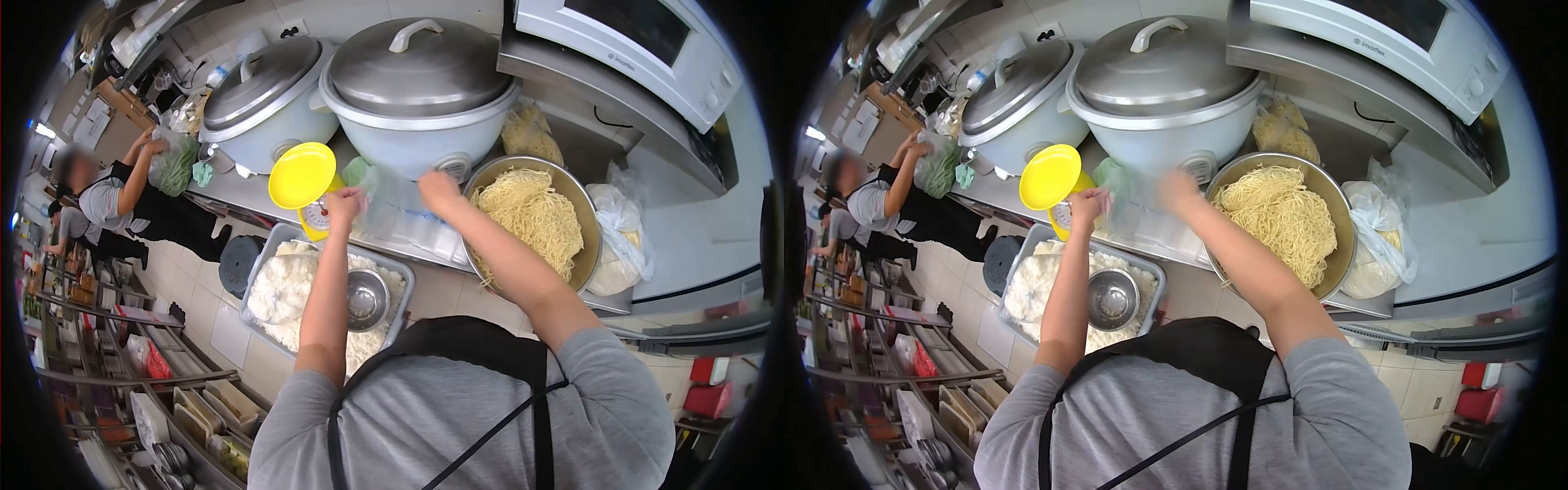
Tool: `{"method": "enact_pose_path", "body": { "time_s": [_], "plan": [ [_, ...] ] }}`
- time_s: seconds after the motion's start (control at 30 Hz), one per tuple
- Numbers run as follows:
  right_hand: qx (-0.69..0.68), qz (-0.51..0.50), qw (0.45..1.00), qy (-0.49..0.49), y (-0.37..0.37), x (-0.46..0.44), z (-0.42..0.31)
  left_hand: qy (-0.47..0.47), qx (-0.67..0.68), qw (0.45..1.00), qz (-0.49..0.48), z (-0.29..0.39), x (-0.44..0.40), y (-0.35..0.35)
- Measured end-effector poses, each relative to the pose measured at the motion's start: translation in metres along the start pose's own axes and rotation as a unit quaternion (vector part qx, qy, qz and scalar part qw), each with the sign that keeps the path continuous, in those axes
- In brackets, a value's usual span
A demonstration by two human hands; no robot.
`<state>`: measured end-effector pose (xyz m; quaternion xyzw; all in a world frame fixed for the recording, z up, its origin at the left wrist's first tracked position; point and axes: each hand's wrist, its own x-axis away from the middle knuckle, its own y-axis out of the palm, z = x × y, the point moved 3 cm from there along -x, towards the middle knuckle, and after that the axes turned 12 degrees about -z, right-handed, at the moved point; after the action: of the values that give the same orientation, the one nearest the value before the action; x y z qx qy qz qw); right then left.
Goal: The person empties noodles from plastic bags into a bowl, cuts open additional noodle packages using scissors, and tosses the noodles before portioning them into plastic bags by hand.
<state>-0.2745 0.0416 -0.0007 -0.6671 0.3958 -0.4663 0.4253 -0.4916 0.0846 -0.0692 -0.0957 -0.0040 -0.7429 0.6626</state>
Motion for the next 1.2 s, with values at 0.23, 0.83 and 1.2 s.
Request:
{"method": "enact_pose_path", "body": {
  "time_s": [0.23,0.83,1.2],
  "plan": [
    [0.056,-0.228,0.968,-0.089,0.102,-0.043,0.007,0.18,0.006,0.982,0.058,0.147,0.059,-0.034],
    [-0.394,0.239,0.887,-0.04,-0.064,0.126,0.153,0.125,0.139,0.9,-0.394,0.158,0.121,0.179],
    [-0.305,-0.147,0.934,-0.112,0.039,0.187,0.072,0.127,-0.005,0.973,-0.193,0.121,0.11,0.11]
  ]
}}
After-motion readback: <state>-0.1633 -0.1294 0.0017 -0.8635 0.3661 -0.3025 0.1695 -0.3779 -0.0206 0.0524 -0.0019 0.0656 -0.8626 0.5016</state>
